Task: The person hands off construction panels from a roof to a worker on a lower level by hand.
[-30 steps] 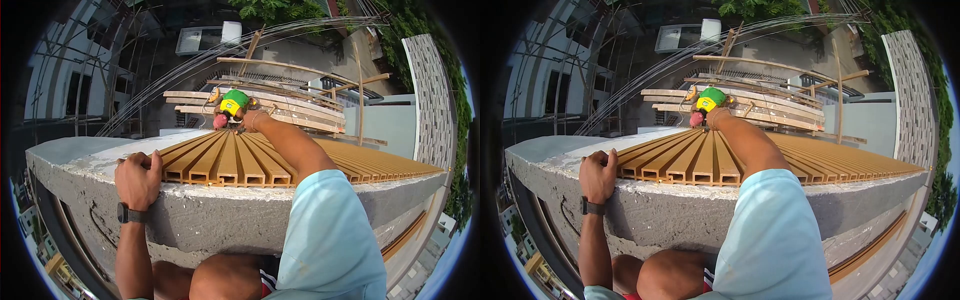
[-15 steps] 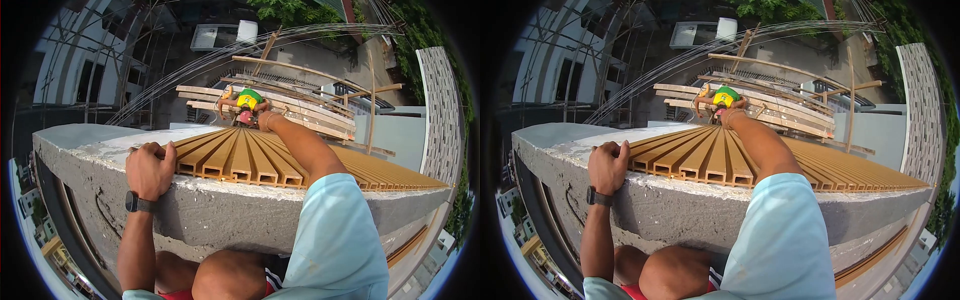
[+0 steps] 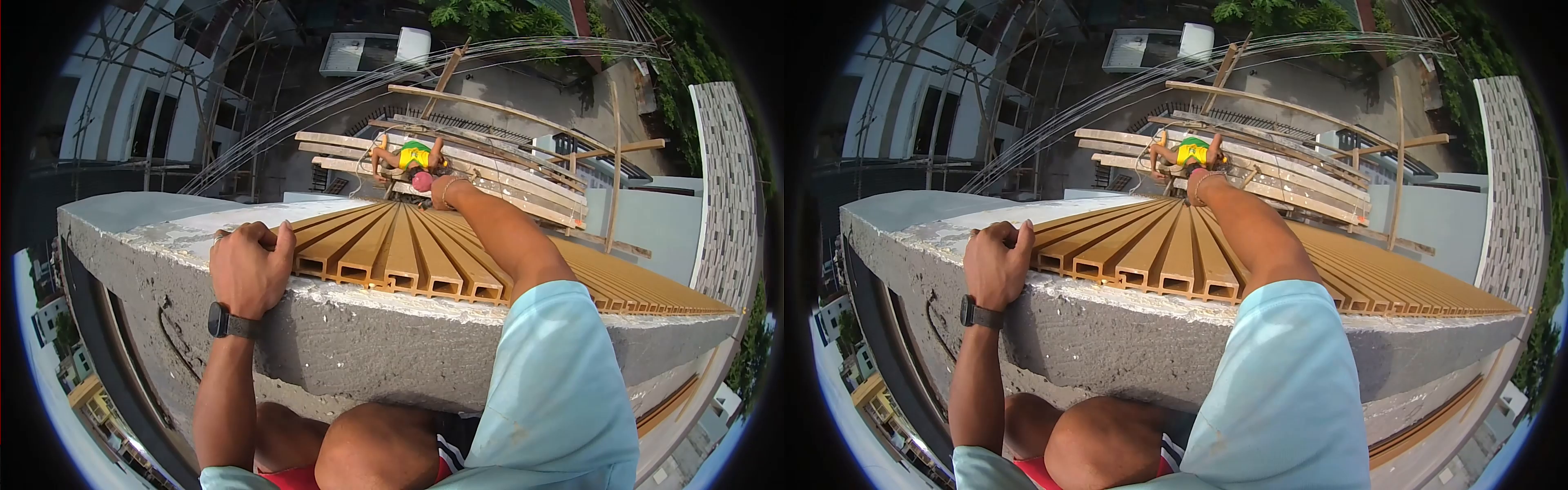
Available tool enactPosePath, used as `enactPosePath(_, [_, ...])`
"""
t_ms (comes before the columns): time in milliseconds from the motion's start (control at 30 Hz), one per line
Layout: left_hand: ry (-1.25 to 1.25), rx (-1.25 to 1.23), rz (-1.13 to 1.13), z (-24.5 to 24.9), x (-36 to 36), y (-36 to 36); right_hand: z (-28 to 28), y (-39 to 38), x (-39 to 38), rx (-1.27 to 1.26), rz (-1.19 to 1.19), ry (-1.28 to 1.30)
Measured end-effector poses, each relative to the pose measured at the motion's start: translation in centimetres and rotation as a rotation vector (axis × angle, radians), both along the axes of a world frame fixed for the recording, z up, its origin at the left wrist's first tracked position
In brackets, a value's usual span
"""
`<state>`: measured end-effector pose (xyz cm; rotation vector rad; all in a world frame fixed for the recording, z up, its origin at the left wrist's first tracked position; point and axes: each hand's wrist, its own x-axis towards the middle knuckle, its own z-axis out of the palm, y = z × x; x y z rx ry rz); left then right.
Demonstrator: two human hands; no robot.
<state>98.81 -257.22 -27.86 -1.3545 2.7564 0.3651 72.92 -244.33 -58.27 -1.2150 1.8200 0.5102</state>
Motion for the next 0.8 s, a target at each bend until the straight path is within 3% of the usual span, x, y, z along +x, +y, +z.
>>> enactPosePath(200, [0.012,0.001,-0.003,-0.1,0.0,0.0,2.5,0.3,-0.1,-0.082,-0.027,-0.014])
enactPosePath(333, [-0.016,0.025,0.032,0.2,-0.2,0.1,0.8,0.0,-0.2,-0.063,0.059,-0.011])
enactPosePath(400, [-0.01,-0.001,0.004,0.1,-0.1,0.0,0.2,-0.4,-0.3,0.069,0.079,-0.033])
enactPosePath(800, [0.001,0.012,0.003,-0.1,0.0,-0.1,0.5,-0.2,-0.2,0.036,0.134,0.002])
